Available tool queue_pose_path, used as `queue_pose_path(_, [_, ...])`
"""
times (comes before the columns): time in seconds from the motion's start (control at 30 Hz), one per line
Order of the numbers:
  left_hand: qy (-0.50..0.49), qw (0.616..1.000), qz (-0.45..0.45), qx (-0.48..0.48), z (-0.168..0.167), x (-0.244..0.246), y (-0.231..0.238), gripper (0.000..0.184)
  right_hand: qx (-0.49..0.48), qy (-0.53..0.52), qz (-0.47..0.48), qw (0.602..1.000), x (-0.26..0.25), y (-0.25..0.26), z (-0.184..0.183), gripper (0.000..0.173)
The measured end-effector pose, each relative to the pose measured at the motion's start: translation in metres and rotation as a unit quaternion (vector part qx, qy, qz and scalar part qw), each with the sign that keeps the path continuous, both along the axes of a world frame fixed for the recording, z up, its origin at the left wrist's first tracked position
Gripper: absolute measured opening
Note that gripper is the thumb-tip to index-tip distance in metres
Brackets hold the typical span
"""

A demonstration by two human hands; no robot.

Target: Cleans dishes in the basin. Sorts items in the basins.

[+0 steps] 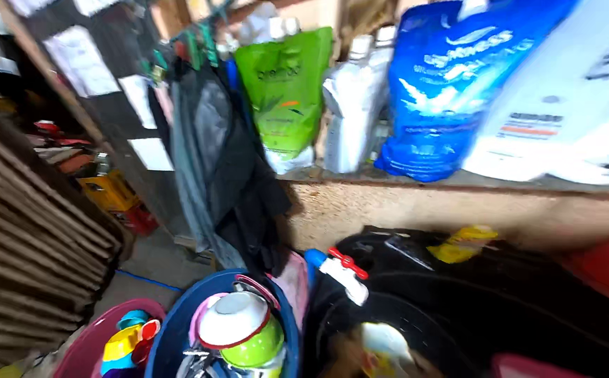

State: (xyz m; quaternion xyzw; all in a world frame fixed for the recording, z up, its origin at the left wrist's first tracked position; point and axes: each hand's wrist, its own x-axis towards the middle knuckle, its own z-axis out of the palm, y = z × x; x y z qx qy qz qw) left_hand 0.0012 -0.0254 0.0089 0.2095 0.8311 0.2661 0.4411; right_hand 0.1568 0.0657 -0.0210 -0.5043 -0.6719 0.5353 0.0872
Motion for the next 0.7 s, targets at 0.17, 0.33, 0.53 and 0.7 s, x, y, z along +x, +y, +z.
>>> queue_pose_path(0.17, [0.23, 0.949, -0.213, -0.026, -0.015, 0.006, 0.003, 0.053, 0.207, -0.21, 0.06, 0.954, 0.001, 0.025, 0.075, 0.049])
queue_pose_path(0.33, [0.26, 0.919, -0.295, -0.036, -0.036, 0.02, 0.0, 0.067, 0.259, -0.277, 0.073, 0.923, 0.002, 0.015, 0.058, 0.053])
queue_pose_path(0.53, [0.05, 0.997, -0.029, 0.055, -0.023, 0.007, 0.018, 0.05, -0.05, 0.002, -0.152, 0.987, -0.001, -0.013, 0.013, 0.047])
queue_pose_path(0.7, [-0.354, 0.913, 0.136, 0.148, 0.002, 0.001, 0.013, 0.055, -0.034, -0.033, -0.12, 0.992, -0.023, -0.02, 0.003, 0.048])
